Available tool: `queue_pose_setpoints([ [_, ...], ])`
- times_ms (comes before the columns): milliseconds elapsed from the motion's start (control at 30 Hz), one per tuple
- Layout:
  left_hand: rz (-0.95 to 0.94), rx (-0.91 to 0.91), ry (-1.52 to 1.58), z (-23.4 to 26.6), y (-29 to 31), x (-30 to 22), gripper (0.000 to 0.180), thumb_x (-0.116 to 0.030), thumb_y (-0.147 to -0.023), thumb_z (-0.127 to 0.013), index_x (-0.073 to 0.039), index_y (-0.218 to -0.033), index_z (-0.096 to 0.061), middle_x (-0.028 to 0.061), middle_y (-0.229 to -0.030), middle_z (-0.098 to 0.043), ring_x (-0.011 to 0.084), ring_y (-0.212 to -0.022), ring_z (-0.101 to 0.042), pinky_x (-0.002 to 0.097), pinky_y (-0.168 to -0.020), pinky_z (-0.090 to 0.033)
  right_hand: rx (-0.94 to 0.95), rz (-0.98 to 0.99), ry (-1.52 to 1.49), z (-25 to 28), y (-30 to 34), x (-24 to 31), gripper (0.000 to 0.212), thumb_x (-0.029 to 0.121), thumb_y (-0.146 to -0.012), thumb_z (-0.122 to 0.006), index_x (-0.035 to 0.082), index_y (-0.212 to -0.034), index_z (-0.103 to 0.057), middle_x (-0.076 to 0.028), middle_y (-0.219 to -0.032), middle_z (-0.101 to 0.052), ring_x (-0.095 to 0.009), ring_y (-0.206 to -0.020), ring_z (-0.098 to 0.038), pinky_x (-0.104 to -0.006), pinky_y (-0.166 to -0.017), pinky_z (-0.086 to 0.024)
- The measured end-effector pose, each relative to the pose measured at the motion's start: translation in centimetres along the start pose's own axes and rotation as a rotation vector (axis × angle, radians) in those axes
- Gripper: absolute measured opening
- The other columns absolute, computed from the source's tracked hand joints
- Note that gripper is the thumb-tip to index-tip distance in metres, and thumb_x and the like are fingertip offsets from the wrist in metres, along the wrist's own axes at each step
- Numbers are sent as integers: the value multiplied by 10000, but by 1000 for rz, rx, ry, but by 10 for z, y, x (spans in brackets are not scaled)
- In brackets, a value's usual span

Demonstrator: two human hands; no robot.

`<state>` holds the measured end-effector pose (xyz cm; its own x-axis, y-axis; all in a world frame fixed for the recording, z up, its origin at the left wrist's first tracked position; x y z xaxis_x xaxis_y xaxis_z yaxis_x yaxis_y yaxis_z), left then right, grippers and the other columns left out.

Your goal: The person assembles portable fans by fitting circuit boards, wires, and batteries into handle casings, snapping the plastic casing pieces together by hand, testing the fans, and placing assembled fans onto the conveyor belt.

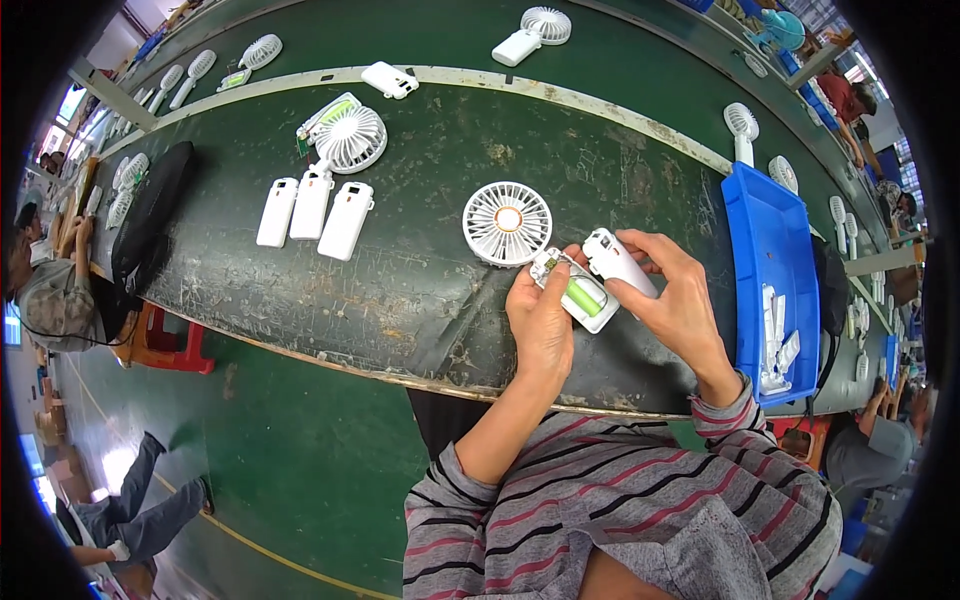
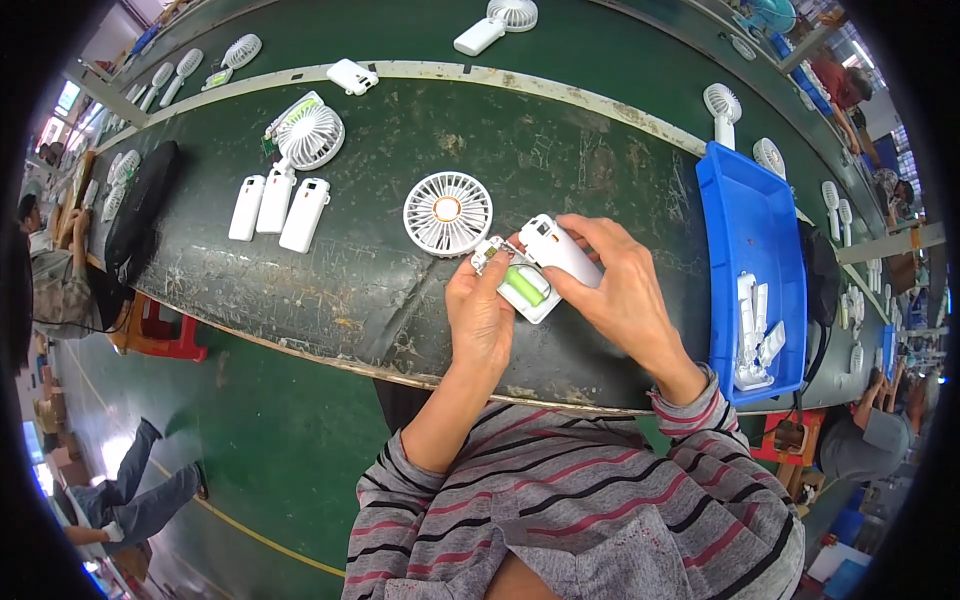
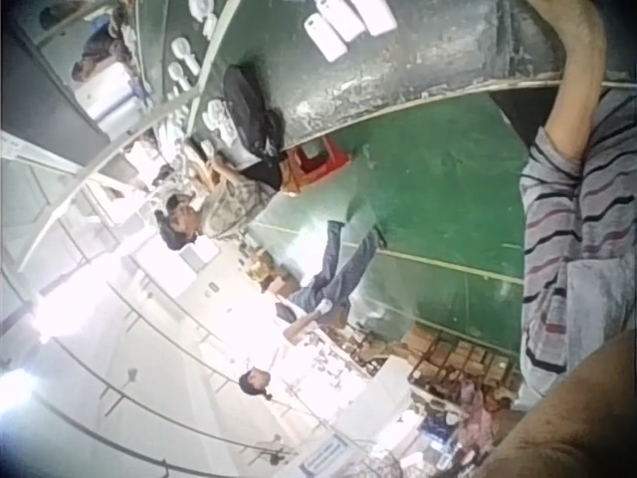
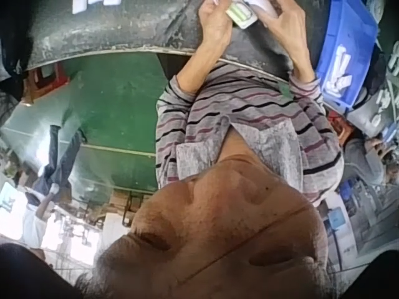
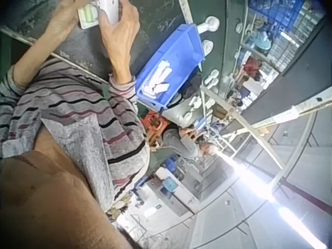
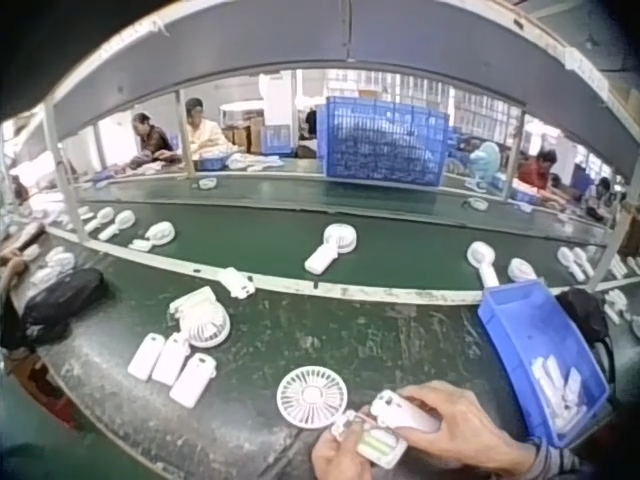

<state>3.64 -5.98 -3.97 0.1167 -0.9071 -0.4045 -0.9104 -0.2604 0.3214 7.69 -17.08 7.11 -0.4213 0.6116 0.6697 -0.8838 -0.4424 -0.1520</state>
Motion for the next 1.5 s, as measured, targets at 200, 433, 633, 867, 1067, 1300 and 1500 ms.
queue_pose_setpoints([
  [200, 34, 7, 56, -9, 1, -4, 257, -145, -907, -524, 10, -1107, -481, 89, -1071, -565, 148, -971, -556, 301, -849, -463, -14, 37, 77, -6, -7, 5, 395, 117, -681, -693, -4, -1040, -580, -170, -953, -601, -314, -855, -593, -372, -747, -482],
  [433, 81, -14, 234, -8, 0, -2, 365, -317, -943, -447, -3, -1126, -475, 100, -1099, -550, 173, -1010, -532, 333, -919, -414, 20, 221, 248, -27, -6, 12, 388, 107, -654, -705, -29, -1001, -595, -169, -956, -604, -330, -859, -566, -388, -758, -470],
  [633, 44, -3, 25, -6, 1, 8, 160, -101, -884, -563, 1, -1008, -554, 45, -968, -591, 89, -862, -549, 250, -772, -450, 50, 258, 279, -34, 1, 14, 409, 71, -629, -720, -34, -1006, -602, -160, -973, -589, -319, -856, -551, -386, -743, -472],
  [867, -27, 32, 12, -17, -8, 26, 145, -32, -865, -562, 3, -1005, -543, 31, -943, -590, 80, -833, -546, 244, -744, -453, -3, 265, 323, -27, 3, 2, 413, 29, -629, -705, -34, -1022, -594, -162, -997, -573, -322, -874, -537, -386, -748, -465],
  [1067, -193, -143, -232, 19, 3, -6, 115, 34, -774, -567, -16, -878, -569, 42, -810, -596, 108, -712, -549, 259, -646, -465, 117, 284, 319, -62, 1, 15, 375, 37, -664, -686, 1, -1026, -597, -175, -1071, -582, -336, -991, -550, -385, -853, -448],
  [1300, -429, -118, -115, 8, 8, -33, 218, 16, -763, -556, 19, -981, -536, 3, -840, -519, 84, -816, -472, 252, -746, -417, 82, 468, 227, -68, 5, 54, 329, 132, -784, -648, -3, -1078, -587, -171, -1018, -610, -295, -921, -589, -352, -825, -450],
  [1500, -429, -402, 55, 45, 48, -64, 266, -69, -799, -574, 10, -1047, -525, 41, -879, -536, 114, -847, -499, 268, -767, -418, 277, 791, 193, -95, 30, 134, 332, 261, -760, -700, 24, -989, -655, -165, -900, -654, -304, -780, -632, -390, -699, -490],
])
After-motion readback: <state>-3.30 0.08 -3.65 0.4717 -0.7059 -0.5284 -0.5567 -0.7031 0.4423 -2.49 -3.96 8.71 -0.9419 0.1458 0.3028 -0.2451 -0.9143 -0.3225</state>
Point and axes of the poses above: each hand's wrist, its own y-axis away from the middle knuckle, its own z-axis out of the back of the hand, x = y × z, the point moved 4 cm from there along -y, towards the middle knuckle
